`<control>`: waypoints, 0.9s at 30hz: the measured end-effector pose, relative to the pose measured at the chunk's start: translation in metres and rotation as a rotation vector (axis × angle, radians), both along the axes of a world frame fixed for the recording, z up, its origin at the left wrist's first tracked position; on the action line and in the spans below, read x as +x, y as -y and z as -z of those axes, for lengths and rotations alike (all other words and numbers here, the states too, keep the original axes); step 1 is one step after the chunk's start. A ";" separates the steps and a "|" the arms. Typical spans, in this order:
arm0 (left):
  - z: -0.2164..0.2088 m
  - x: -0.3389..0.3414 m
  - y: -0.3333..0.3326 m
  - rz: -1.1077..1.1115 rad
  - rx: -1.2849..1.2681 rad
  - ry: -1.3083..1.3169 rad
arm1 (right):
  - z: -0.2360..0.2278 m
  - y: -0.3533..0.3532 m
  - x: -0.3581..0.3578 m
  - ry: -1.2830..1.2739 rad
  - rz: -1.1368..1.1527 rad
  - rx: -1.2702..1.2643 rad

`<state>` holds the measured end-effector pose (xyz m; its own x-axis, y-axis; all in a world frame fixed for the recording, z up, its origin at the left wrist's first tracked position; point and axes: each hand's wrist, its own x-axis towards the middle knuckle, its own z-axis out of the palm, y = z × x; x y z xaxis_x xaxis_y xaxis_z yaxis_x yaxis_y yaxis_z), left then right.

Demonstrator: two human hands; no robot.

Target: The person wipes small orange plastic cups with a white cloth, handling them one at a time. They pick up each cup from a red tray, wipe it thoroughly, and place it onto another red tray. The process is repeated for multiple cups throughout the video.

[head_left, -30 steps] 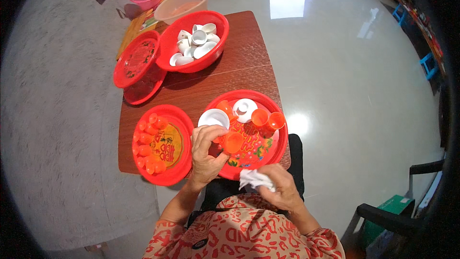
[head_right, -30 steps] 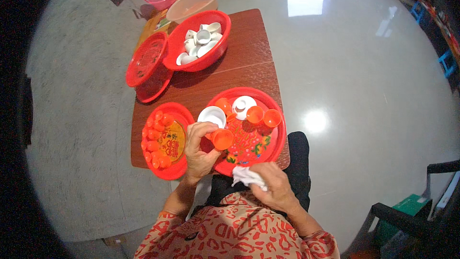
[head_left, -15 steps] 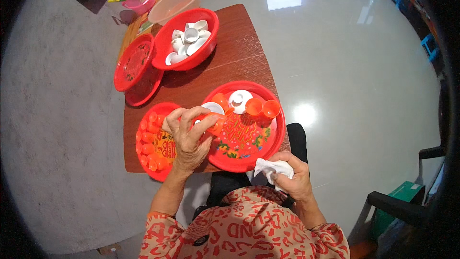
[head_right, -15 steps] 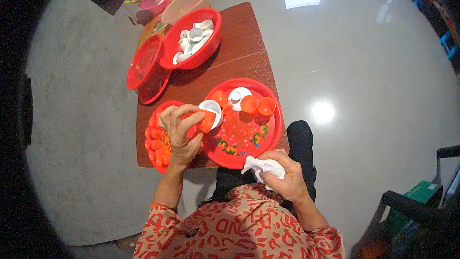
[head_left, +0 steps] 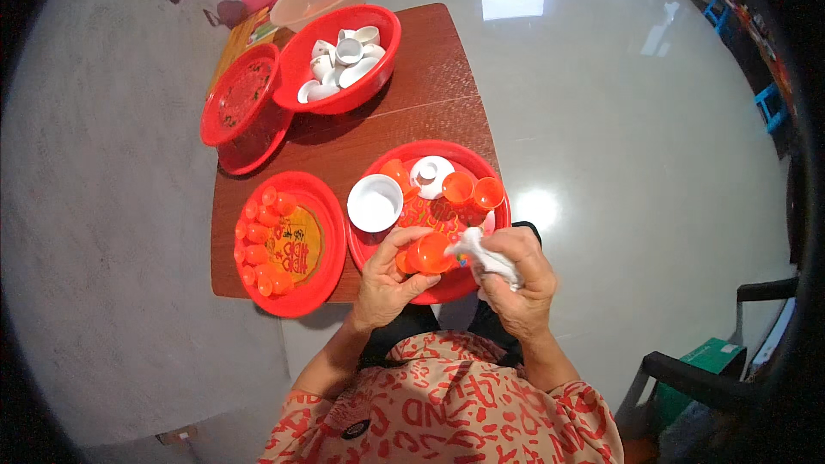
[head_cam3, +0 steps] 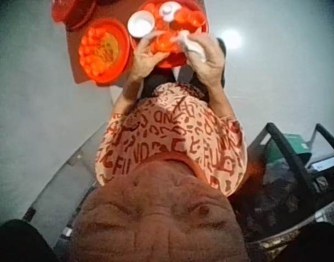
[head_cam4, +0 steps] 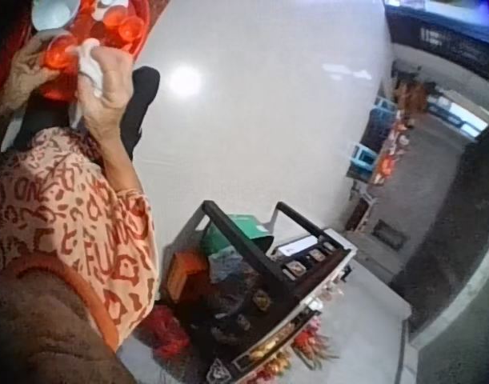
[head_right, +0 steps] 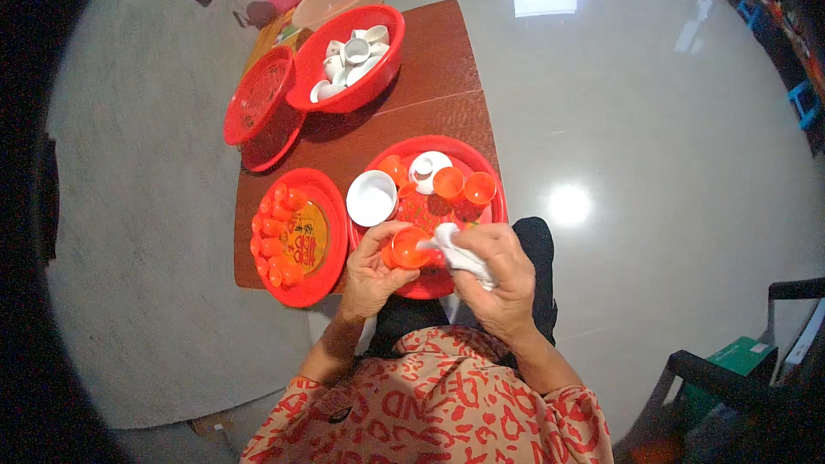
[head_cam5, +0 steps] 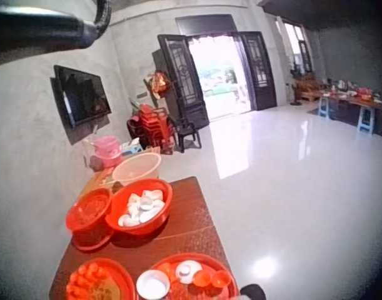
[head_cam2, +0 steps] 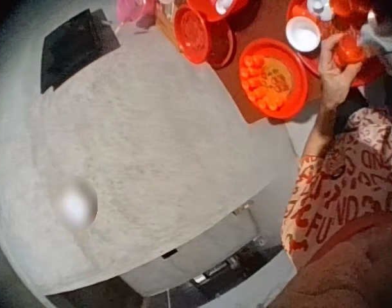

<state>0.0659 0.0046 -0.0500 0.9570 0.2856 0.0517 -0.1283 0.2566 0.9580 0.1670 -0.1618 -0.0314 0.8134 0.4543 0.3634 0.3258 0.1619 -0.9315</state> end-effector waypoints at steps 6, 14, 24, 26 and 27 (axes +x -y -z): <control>-0.002 -0.008 -0.006 0.033 0.187 -0.025 | -0.012 -0.012 0.005 0.201 -0.164 -0.164; -0.003 -0.009 -0.011 0.139 0.404 -0.041 | -0.008 0.000 0.009 0.203 -0.429 -0.228; -0.008 -0.009 -0.012 0.151 0.466 -0.080 | -0.005 -0.013 0.013 0.449 -0.167 -0.243; -0.009 -0.007 -0.012 0.131 0.426 -0.074 | -0.005 -0.015 0.012 0.496 -0.139 -0.258; -0.009 -0.006 -0.012 0.120 0.405 -0.070 | -0.005 -0.015 0.012 0.520 -0.126 -0.267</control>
<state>0.0599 0.0163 -0.0410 0.9873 0.1424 0.0710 -0.0520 -0.1329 0.9898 0.1789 -0.1466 -0.0266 0.4929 0.6661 0.5598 0.7437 0.0114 -0.6684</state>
